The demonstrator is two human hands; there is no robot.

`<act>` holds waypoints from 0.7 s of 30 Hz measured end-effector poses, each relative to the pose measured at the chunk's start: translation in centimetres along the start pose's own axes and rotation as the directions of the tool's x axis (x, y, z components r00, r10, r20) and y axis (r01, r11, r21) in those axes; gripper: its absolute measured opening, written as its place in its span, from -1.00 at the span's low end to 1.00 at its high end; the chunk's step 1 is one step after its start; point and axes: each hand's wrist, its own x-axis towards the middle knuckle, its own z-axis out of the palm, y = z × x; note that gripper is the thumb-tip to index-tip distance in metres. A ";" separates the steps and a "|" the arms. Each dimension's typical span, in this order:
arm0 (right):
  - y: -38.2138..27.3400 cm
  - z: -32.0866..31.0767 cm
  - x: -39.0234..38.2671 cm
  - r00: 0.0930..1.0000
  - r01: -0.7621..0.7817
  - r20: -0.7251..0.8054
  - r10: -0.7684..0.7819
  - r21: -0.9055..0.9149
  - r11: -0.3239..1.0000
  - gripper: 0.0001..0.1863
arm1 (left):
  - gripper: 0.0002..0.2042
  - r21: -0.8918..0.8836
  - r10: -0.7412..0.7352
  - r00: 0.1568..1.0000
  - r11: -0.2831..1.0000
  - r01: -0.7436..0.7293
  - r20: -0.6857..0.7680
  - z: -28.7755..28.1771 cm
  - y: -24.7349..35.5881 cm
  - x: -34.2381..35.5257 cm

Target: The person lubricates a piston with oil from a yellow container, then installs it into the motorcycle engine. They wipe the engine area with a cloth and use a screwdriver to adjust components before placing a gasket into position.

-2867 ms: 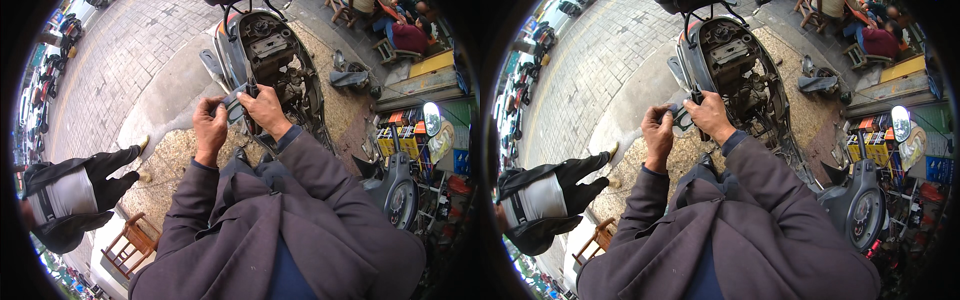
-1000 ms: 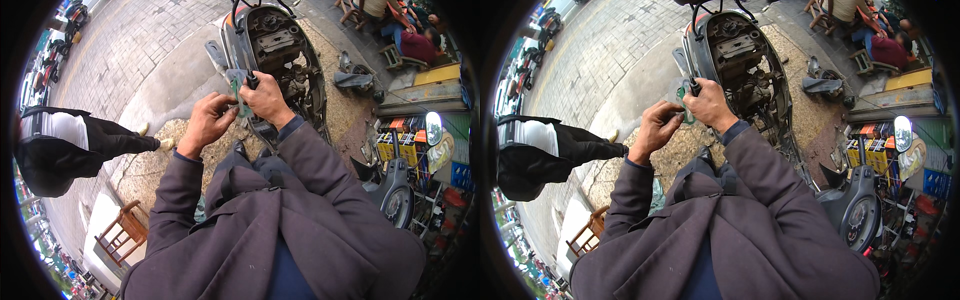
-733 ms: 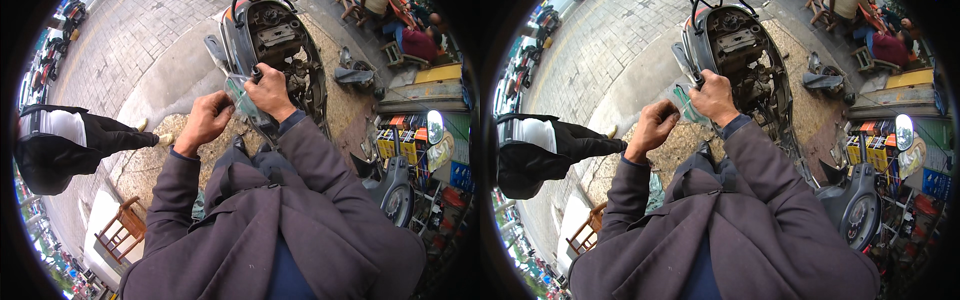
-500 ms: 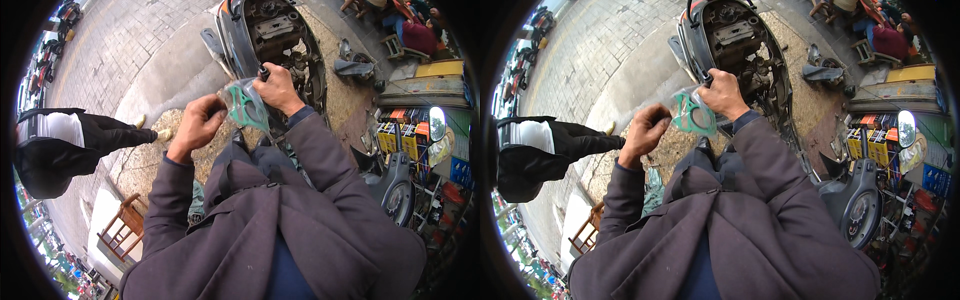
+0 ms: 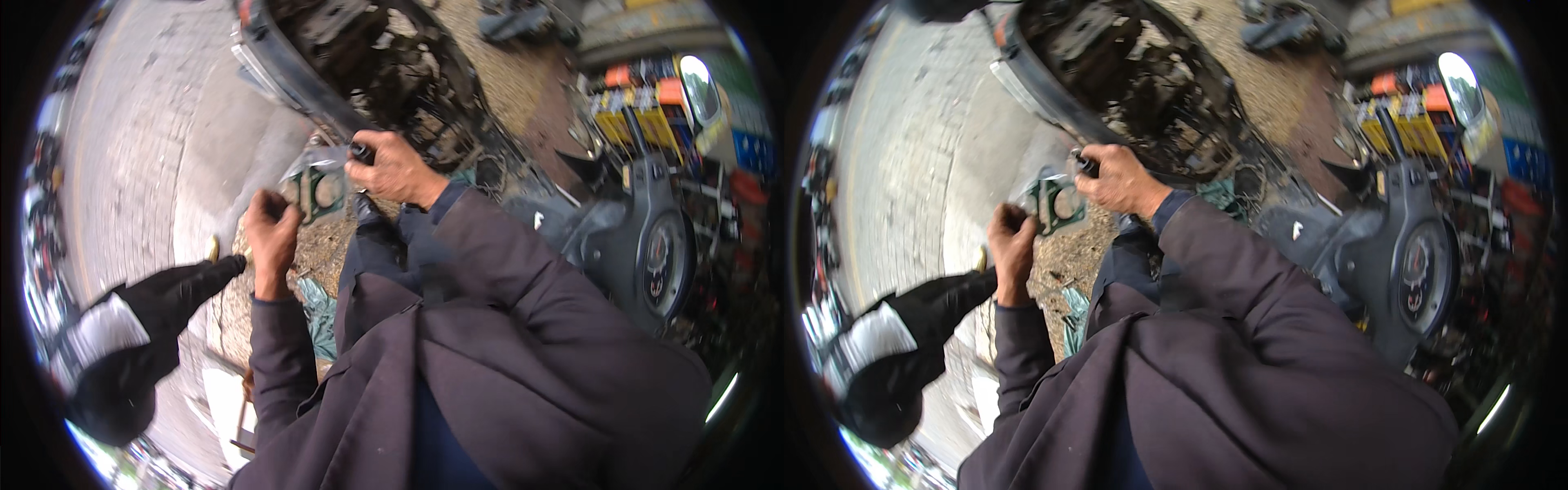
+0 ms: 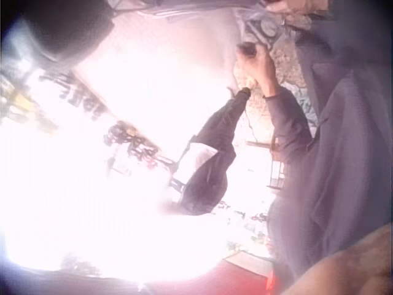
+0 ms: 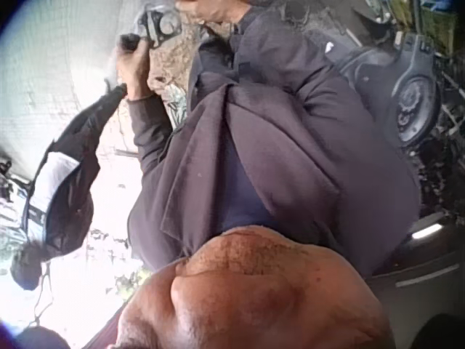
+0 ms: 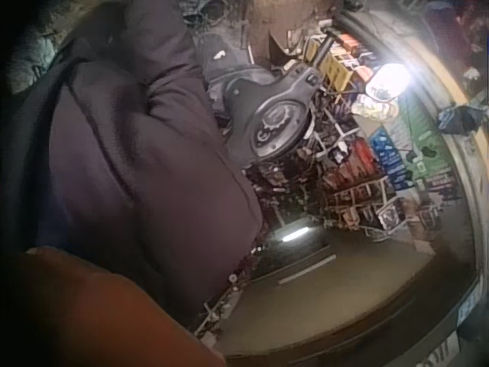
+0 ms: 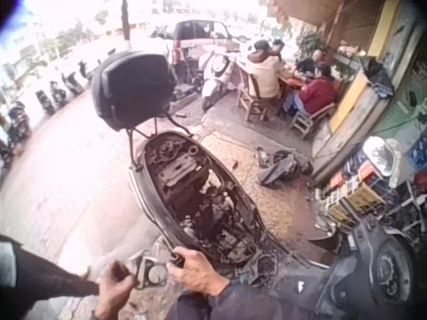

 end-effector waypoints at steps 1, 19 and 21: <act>2.4 -0.2 -1.3 0.993 -0.107 -0.044 0.108 0.024 0.994 -0.80 | -0.86 -0.036 0.008 1.000 0.999 -0.008 0.021 0.6 -0.6 0.1; 30.8 -12.6 -22.2 0.325 -0.943 -0.696 0.640 -0.189 0.274 -0.40 | -0.84 -0.259 -0.253 0.936 0.913 0.314 0.244 14.3 -6.2 2.6; 26.6 -11.9 -18.4 0.483 -0.826 -0.657 0.579 -0.122 0.551 -0.46 | -0.84 -0.202 -0.223 0.942 0.940 0.276 0.251 15.2 -6.0 2.8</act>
